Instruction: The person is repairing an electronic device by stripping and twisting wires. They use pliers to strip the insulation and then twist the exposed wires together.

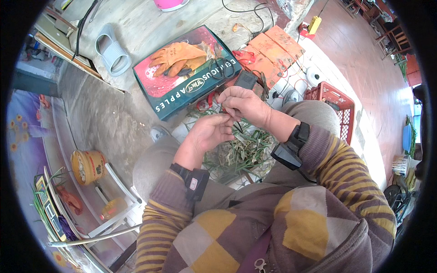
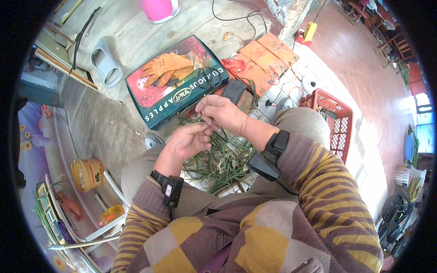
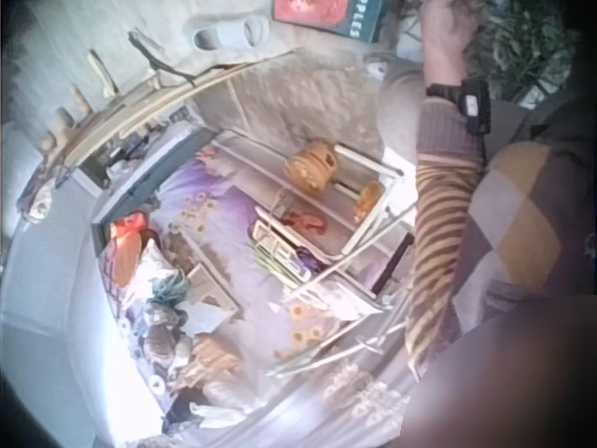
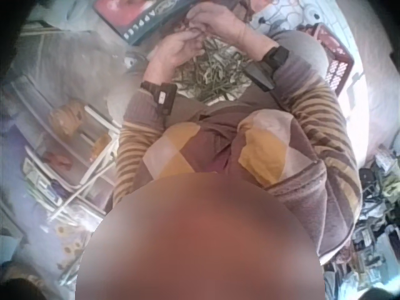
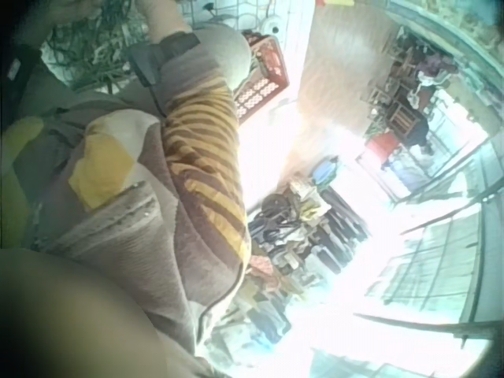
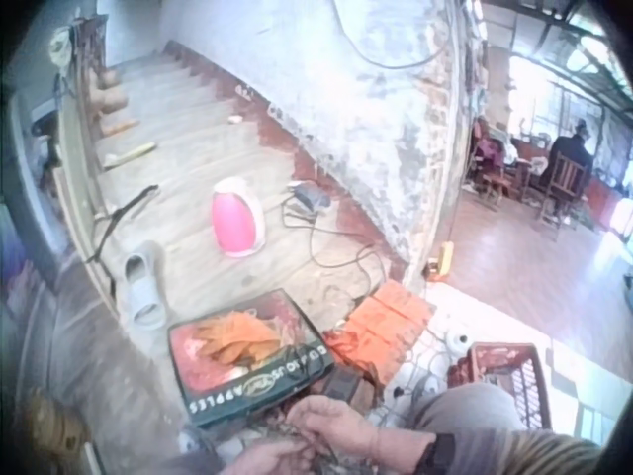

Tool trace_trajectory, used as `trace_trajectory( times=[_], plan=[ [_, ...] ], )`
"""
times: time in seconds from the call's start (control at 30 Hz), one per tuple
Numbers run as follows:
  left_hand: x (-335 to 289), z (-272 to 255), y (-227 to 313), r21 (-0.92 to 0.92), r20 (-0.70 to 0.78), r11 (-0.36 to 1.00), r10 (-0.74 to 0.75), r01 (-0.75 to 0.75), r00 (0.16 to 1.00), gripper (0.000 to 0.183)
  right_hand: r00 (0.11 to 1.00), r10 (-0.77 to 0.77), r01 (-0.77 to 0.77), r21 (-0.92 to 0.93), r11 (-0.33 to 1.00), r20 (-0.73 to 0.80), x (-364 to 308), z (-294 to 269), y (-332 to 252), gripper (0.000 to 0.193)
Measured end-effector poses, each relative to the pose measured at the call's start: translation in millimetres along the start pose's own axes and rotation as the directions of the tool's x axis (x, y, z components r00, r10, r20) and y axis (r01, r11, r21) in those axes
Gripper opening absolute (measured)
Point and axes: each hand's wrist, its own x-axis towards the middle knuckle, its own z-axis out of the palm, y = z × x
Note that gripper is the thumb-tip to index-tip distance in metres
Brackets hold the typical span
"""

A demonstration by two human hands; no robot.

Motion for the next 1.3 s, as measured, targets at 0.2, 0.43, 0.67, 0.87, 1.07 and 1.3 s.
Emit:
trace_trajectory(
  times=[0.2,0.43,0.67,0.87,1.07,1.3],
  plan=[
    [5.1,-4.9,1.3,-0.068,0.136,0.995,0.078,-0.069,0.988,0.01,0.999,0.028,-0.026,0.052,0.998,-0.039,2.5,-6.6,-12.2,0.016],
    [5.0,9.1,-1.2,-0.002,-0.063,0.939,0.343,-0.344,0.937,0.012,0.963,0.037,-0.151,-0.421,0.894,-0.266,60.8,-45.3,-20.6,0.023],
    [-0.9,17.5,5.0,0.179,-0.184,0.887,0.456,-0.426,0.871,0.017,0.907,-0.31,-0.235,-0.953,0.19,-0.285,152.4,-60.1,14.2,0.047],
    [-2.5,19.6,11.0,0.207,-0.185,0.878,0.469,-0.433,0.864,0.02,0.879,-0.181,-0.403,-0.89,0.214,-0.441,164.0,-67.1,21.6,0.058],
    [-4.8,21.3,11.9,0.231,-0.184,0.855,0.508,-0.465,0.842,0.02,0.848,-0.128,-0.463,-0.837,0.291,-0.514,149.9,-72.7,16.4,0.017],
    [0.4,23.8,14.6,0.302,-0.212,0.83,0.538,-0.469,0.816,0.014,0.926,0.15,-0.287,-0.387,0.877,-0.346,74.5,-71.1,-29.9,0.01]
  ],
)
